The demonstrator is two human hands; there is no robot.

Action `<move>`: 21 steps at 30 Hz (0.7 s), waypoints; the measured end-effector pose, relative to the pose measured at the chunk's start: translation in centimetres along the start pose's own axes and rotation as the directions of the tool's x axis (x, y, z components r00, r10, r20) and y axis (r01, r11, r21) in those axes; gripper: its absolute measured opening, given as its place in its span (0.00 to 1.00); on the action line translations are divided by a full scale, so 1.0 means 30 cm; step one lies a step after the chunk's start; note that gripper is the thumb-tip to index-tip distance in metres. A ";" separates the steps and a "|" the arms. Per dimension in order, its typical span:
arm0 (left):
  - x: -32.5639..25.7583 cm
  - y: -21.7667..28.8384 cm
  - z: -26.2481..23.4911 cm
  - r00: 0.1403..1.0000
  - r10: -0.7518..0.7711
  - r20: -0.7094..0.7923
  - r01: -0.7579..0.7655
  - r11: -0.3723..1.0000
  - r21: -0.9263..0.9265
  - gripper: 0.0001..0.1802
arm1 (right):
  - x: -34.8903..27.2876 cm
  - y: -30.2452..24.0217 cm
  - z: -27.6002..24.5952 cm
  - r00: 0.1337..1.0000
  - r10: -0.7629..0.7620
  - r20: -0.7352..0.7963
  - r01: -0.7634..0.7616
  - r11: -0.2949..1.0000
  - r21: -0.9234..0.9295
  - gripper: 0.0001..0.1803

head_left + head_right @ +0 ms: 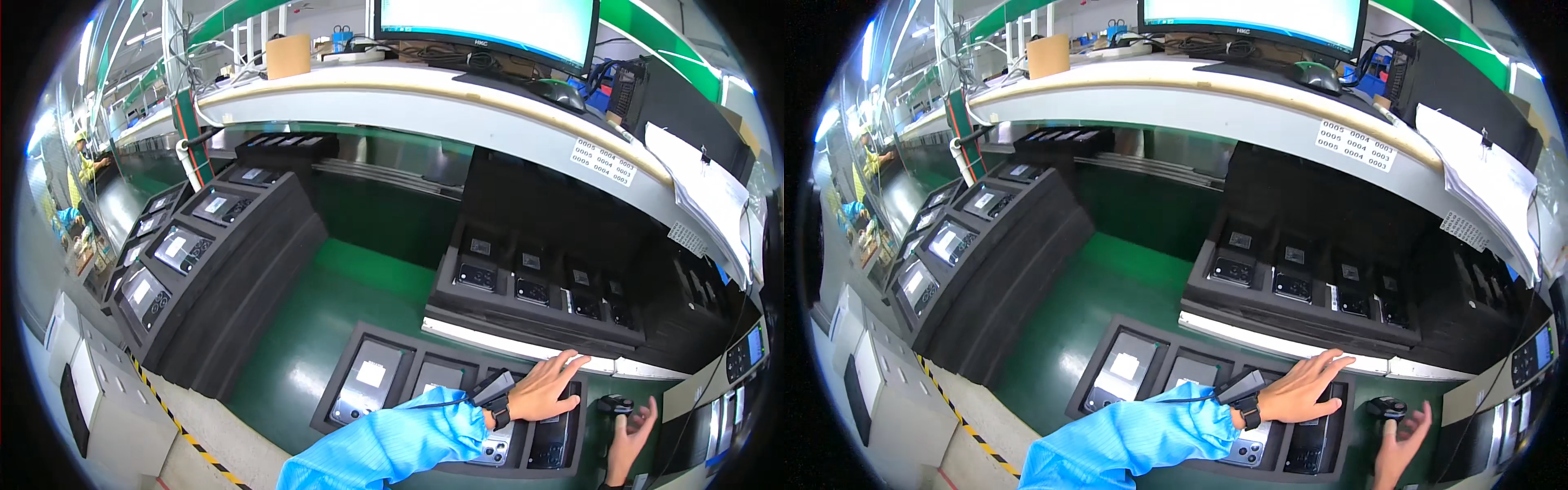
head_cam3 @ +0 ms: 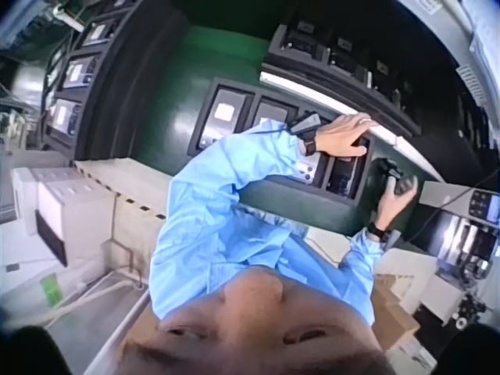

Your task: The operator uses a handheld barcode scanner to scan smartphones arranged in trays and then stacks the trays on the production bench.

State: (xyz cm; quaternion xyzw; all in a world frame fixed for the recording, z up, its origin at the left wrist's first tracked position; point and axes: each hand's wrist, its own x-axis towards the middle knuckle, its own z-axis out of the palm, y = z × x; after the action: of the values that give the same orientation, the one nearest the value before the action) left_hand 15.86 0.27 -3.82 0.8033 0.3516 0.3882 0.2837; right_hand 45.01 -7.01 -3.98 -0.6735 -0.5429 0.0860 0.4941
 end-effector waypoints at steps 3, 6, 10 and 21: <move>0.001 -0.003 -0.003 0.999 0.032 0.009 -0.032 0.999 -0.036 0.42 | 0.106 0.094 -0.097 0.949 -0.046 -0.312 0.094 0.986 0.139 0.33; 0.006 -0.003 -0.005 0.999 0.019 0.033 -0.018 0.999 -0.028 0.41 | 0.268 0.183 -0.285 0.888 0.245 -0.389 -0.058 0.899 0.434 0.30; 0.005 0.007 -0.015 0.998 -0.011 0.064 0.014 0.999 -0.044 0.41 | 0.420 0.250 -0.424 0.855 0.401 -0.329 -0.021 0.659 0.752 0.33; 0.005 -0.006 -0.001 0.998 0.001 0.069 0.002 0.999 -0.045 0.41 | 0.555 0.383 -0.528 0.826 0.400 -0.396 -0.031 0.735 0.677 0.32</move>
State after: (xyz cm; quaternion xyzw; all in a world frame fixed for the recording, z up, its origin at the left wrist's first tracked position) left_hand 15.85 0.52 -3.87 0.8097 0.3329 0.3678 0.3135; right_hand 69.35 -1.59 2.16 -0.5199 -0.2405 0.1419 0.8073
